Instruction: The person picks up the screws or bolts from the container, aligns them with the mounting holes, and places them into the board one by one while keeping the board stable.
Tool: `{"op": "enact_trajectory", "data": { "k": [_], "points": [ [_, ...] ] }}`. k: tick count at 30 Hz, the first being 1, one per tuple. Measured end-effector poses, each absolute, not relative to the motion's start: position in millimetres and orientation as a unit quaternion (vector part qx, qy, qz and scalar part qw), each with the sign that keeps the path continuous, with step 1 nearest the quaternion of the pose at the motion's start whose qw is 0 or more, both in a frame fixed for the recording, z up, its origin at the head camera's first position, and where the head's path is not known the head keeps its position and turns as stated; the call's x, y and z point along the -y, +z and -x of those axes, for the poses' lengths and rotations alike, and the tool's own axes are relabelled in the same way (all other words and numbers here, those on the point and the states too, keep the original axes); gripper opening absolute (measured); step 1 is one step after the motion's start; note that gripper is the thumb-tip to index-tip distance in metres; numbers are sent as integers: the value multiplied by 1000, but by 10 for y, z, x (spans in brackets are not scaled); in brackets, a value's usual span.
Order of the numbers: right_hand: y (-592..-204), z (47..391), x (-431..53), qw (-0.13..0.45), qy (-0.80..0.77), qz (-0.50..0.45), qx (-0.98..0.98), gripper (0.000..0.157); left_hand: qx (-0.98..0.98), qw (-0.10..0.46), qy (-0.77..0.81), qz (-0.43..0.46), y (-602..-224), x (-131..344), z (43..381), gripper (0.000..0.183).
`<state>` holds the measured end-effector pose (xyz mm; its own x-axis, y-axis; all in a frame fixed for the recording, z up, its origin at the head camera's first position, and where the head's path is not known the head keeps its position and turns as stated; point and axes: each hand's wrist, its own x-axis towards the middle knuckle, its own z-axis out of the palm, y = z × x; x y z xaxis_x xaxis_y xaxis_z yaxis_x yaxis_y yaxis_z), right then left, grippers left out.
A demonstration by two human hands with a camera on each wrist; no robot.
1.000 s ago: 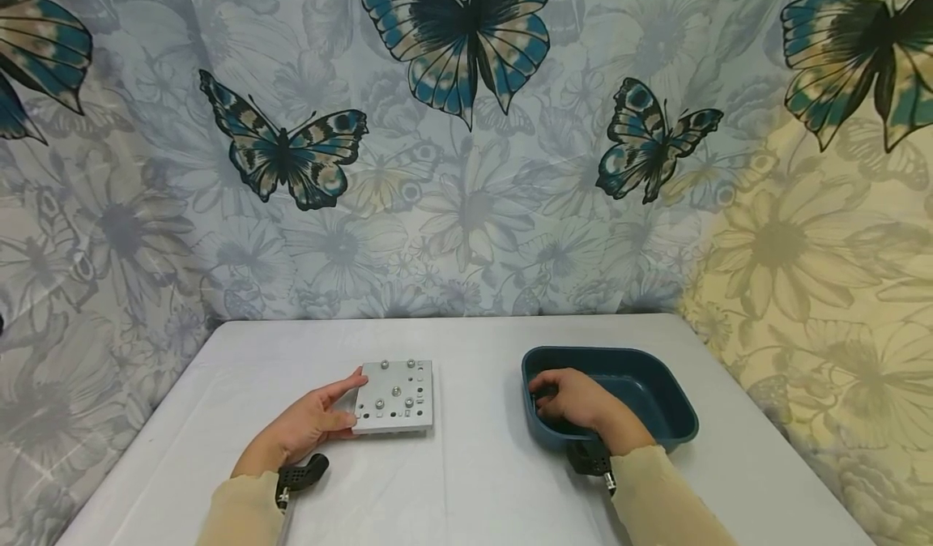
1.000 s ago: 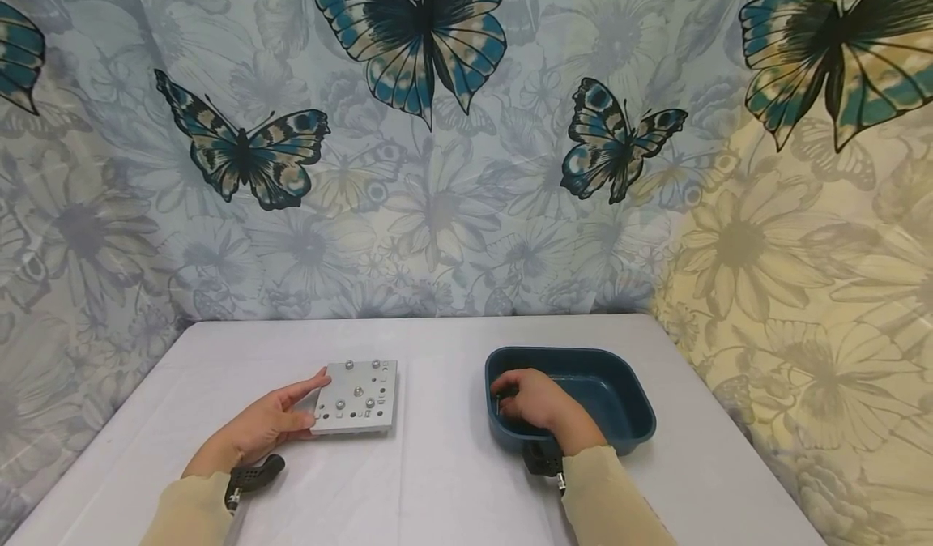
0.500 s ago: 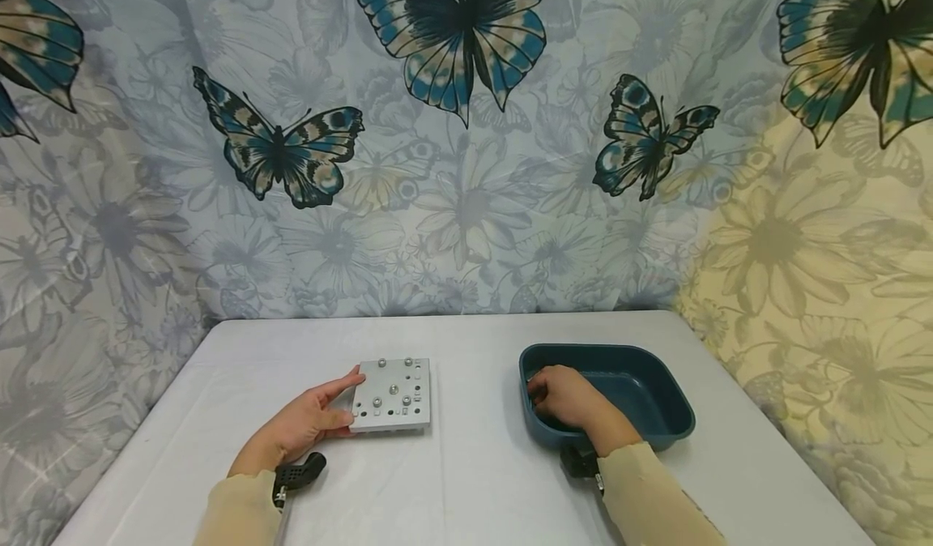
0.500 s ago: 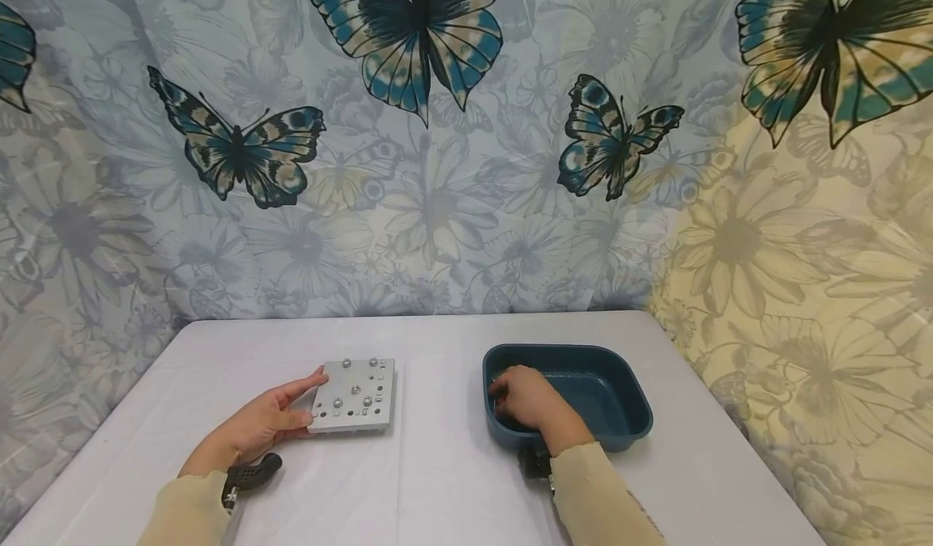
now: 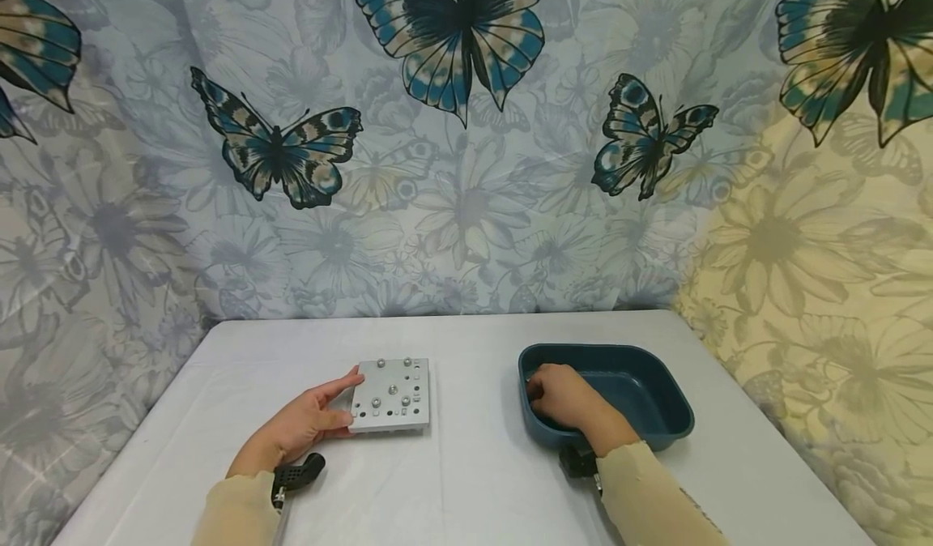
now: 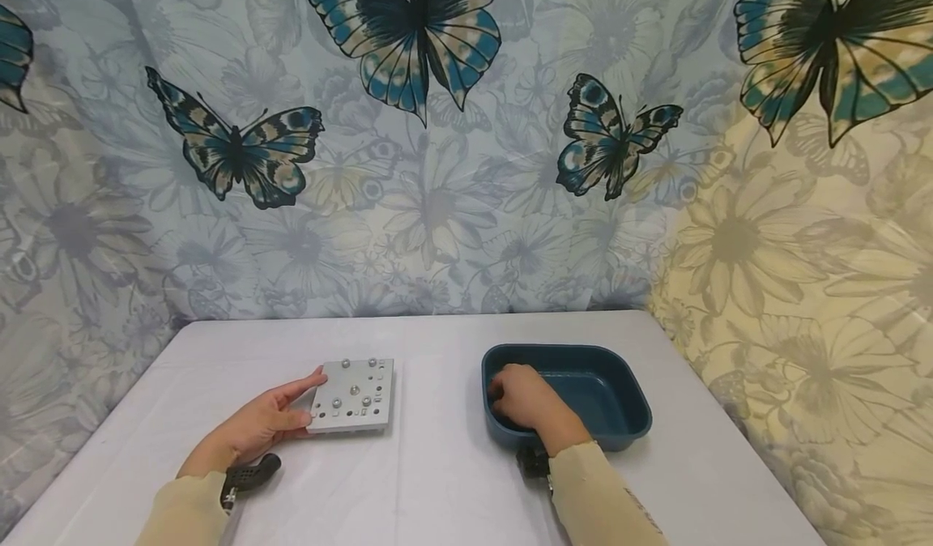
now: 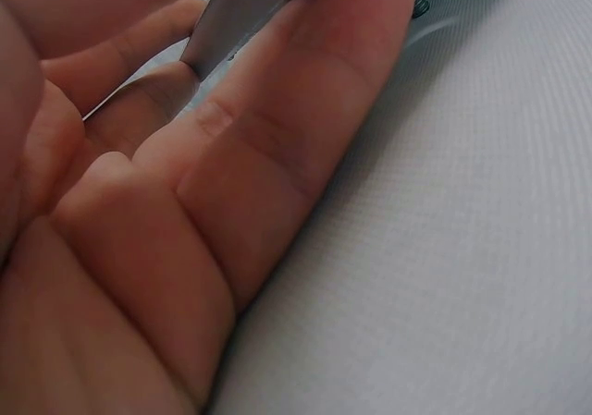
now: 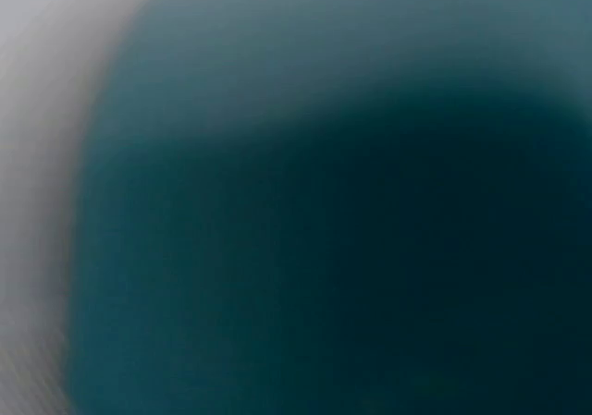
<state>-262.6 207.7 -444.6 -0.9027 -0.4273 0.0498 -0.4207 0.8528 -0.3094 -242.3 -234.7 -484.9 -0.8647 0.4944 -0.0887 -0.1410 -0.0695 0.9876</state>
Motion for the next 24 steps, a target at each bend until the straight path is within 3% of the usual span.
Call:
{"op": "enact_trajectory", "data": {
  "k": [7, 13, 18, 24],
  "points": [
    [-4332, 2561, -2167, -5, -218, 169, -961, 20, -643, 222, 721, -135, -4875, 2349, 2407, 78],
    [-4153, 2494, -2225, 0, -359, 81, -930, 38, -641, 227, 721, -132, -4849, 2348, 2402, 78],
    [-4115, 2517, -2210, 2, -498, 23, -867, 38, -644, 225, 720, -131, -4838, 2351, 2415, 78],
    [-4150, 2576, -2158, 65, -673, -15, -736, 50, -644, 225, 718, -137, -4854, 2355, 2423, 78]
  ]
}}
